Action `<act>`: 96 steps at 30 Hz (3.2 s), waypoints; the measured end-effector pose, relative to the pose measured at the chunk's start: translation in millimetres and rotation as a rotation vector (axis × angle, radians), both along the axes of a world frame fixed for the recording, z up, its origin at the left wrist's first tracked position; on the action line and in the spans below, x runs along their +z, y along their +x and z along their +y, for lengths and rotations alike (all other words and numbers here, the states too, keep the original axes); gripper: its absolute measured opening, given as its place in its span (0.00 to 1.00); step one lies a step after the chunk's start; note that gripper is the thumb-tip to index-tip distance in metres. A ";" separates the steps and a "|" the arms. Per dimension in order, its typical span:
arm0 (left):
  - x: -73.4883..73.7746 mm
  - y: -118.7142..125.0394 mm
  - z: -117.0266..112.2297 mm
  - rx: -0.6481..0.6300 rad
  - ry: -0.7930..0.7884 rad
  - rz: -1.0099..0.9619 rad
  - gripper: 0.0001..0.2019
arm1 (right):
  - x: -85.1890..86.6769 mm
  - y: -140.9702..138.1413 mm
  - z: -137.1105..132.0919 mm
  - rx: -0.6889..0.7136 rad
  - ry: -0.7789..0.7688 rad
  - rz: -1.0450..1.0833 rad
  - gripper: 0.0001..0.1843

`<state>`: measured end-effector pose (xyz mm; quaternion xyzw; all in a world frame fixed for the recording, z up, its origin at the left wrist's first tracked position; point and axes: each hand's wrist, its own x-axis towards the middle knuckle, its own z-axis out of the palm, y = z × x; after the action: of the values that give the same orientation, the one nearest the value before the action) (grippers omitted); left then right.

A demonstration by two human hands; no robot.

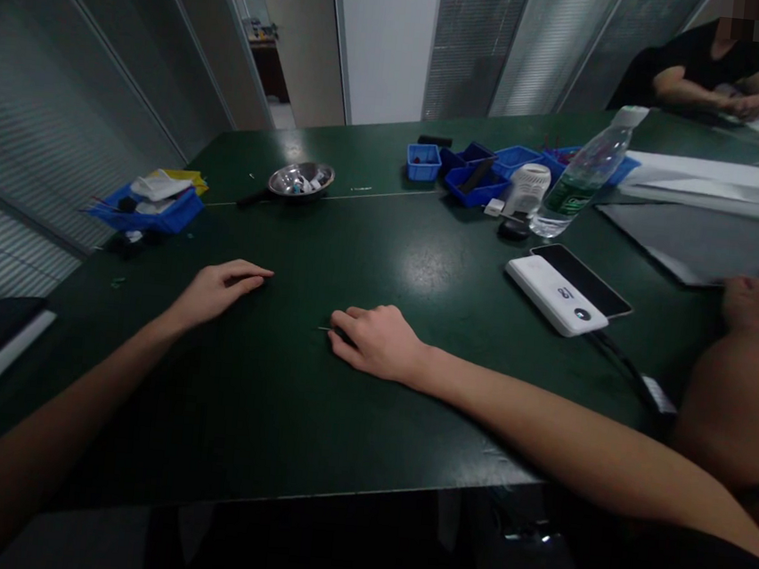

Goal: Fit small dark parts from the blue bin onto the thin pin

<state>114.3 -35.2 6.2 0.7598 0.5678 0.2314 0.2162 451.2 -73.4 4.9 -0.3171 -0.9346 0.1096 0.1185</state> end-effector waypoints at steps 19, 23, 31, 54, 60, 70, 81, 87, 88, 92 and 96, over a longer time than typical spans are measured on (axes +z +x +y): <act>-7.1 63.6 -33.8 -0.504 0.120 -0.010 0.15 | -1.5 -0.5 0.0 -0.014 0.023 -0.005 0.18; -8.4 68.0 -37.3 -0.513 0.112 -0.027 0.16 | -1.2 -1.2 0.3 -0.014 0.027 -0.012 0.18; -7.8 74.0 -44.1 -0.467 0.044 -0.037 0.20 | 0.2 -1.4 -0.4 -0.010 0.003 0.005 0.17; -3.9 65.1 -40.3 -0.463 0.007 -0.044 0.21 | 0.1 -0.6 -1.1 -0.015 0.013 0.009 0.17; -6.0 67.7 -43.1 -0.497 0.033 -0.036 0.21 | 0.1 0.0 -0.8 -0.010 -0.011 0.013 0.16; -7.0 71.4 -44.8 -0.513 0.033 -0.043 0.20 | -1.8 -0.5 -0.2 -0.006 0.019 0.002 0.18; -3.8 78.8 -47.3 -0.530 0.018 -0.050 0.23 | -1.6 0.4 0.1 0.000 0.025 0.013 0.18; -2.3 81.3 -45.7 -0.520 0.094 -0.012 0.14 | -1.6 -0.1 -0.2 0.000 0.016 0.002 0.17; -2.3 81.3 -45.4 -0.522 0.107 0.005 0.12 | -1.6 -0.2 -0.1 0.000 0.016 -0.005 0.17; -1.0 81.4 -46.5 -0.581 0.128 0.103 0.11 | -2.1 -0.5 0.8 -0.005 0.040 -0.048 0.18; 1.6 84.3 -49.7 -0.639 0.129 0.179 0.14 | -2.1 -0.8 1.2 -0.006 0.052 -0.065 0.18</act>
<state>198.6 -85.0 7.9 0.9288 0.3018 0.1197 0.1786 450.4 -72.2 2.8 -0.3202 -0.9395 0.0746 0.0966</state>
